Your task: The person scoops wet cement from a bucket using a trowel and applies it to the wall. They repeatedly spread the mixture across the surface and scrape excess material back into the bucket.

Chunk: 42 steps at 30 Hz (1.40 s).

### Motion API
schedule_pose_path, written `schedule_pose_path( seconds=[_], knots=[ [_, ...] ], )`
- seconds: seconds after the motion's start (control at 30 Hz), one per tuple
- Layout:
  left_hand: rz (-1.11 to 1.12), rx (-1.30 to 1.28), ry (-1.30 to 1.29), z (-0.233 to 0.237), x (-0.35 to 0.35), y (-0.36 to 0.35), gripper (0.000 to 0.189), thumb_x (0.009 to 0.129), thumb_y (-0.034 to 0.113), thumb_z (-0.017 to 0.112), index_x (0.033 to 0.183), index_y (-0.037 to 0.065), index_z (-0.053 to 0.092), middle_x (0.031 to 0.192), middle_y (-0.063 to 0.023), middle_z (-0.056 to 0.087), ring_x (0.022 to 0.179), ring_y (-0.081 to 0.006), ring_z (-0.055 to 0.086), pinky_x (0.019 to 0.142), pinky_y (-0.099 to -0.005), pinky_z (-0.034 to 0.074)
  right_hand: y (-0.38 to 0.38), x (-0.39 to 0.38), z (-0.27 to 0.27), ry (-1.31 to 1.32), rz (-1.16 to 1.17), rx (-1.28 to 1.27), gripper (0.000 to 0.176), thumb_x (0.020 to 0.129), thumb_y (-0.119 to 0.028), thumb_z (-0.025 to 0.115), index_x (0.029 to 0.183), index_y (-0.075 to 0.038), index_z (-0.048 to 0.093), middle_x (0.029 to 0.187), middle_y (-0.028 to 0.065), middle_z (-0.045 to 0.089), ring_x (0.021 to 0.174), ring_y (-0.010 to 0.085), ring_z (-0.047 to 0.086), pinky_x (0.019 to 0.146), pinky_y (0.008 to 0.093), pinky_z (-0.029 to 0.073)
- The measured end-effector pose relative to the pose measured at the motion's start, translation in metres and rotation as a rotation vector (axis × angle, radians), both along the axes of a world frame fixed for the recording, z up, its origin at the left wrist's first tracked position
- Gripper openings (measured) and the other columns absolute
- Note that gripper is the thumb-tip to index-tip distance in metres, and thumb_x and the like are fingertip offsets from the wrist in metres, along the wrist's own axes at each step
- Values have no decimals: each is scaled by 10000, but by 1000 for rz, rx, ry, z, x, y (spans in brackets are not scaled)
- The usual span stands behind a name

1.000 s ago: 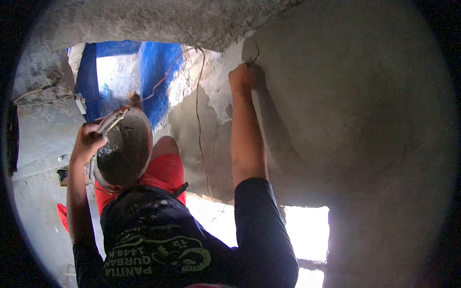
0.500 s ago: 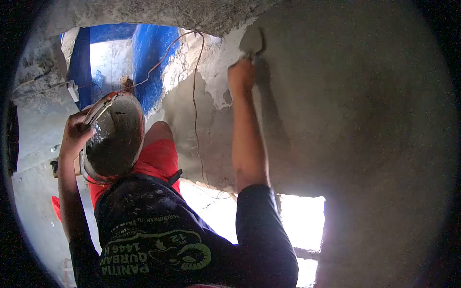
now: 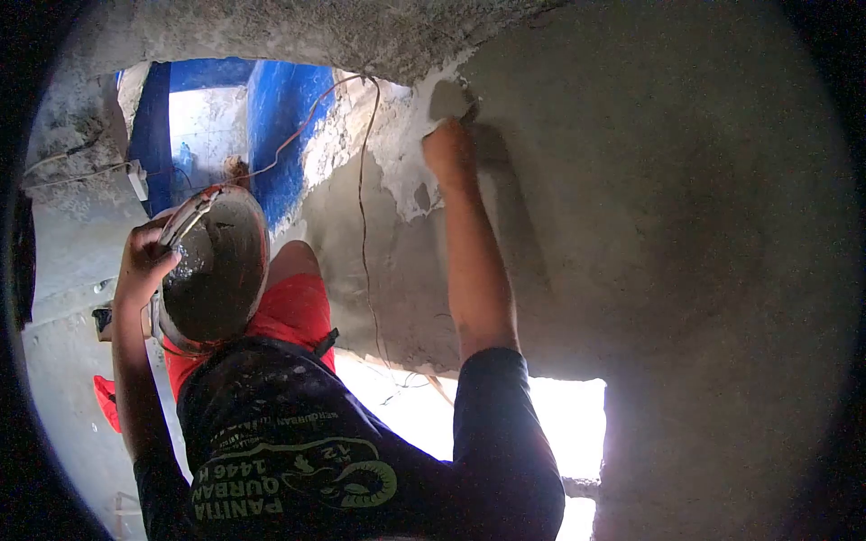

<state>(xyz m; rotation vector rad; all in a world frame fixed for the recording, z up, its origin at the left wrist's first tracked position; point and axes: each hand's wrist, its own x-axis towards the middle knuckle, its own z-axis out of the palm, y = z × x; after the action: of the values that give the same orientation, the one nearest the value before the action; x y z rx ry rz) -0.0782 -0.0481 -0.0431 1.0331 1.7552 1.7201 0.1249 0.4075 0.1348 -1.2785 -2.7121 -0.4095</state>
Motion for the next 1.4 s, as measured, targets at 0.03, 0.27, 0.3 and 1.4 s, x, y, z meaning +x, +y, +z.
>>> schedule_pose_path(
  seconds=[0.03, 0.27, 0.3, 1.4],
  knots=[
    [-9, 38, 97, -5, -2, 0, 368, 712, 71, 634, 1041, -91, 654, 1053, -11, 656, 682, -48, 401, 591, -253, 350, 9, -3, 14, 13, 40, 101, 244, 817, -143, 620, 942, 60, 676, 1007, 296, 678, 981, 441, 667, 870, 494, 536],
    [-55, -116, 37, 2, -1, 4, 376, 716, 91, 644, 1055, -70, 666, 946, 10, 636, 670, -47, 389, 578, -261, 335, 32, -24, 86, 183, -59, 152, 219, 803, -133, 653, 901, 60, 686, 936, 287, 695, 906, 438, 687, 789, 474, 568],
    [-45, -122, -3, -1, -1, 3, 385, 722, 89, 644, 1076, -59, 670, 878, 27, 599, 667, -43, 380, 573, -262, 328, 23, -22, 81, 178, -58, 149, 219, 803, -133, 653, 901, 60, 686, 936, 287, 695, 906, 438, 687, 789, 474, 568],
    [-82, -295, -221, 13, -41, 10, 578, 733, 153, 635, 1274, -48, 615, 1035, -41, 677, 925, -129, 596, 872, -264, 440, -294, 196, -241, 2271, 326, -2598, 451, 1054, -371, 388, 1342, -37, 477, 780, 76, 524, 405, 104, 451, 339, 270, 424]
  ],
)
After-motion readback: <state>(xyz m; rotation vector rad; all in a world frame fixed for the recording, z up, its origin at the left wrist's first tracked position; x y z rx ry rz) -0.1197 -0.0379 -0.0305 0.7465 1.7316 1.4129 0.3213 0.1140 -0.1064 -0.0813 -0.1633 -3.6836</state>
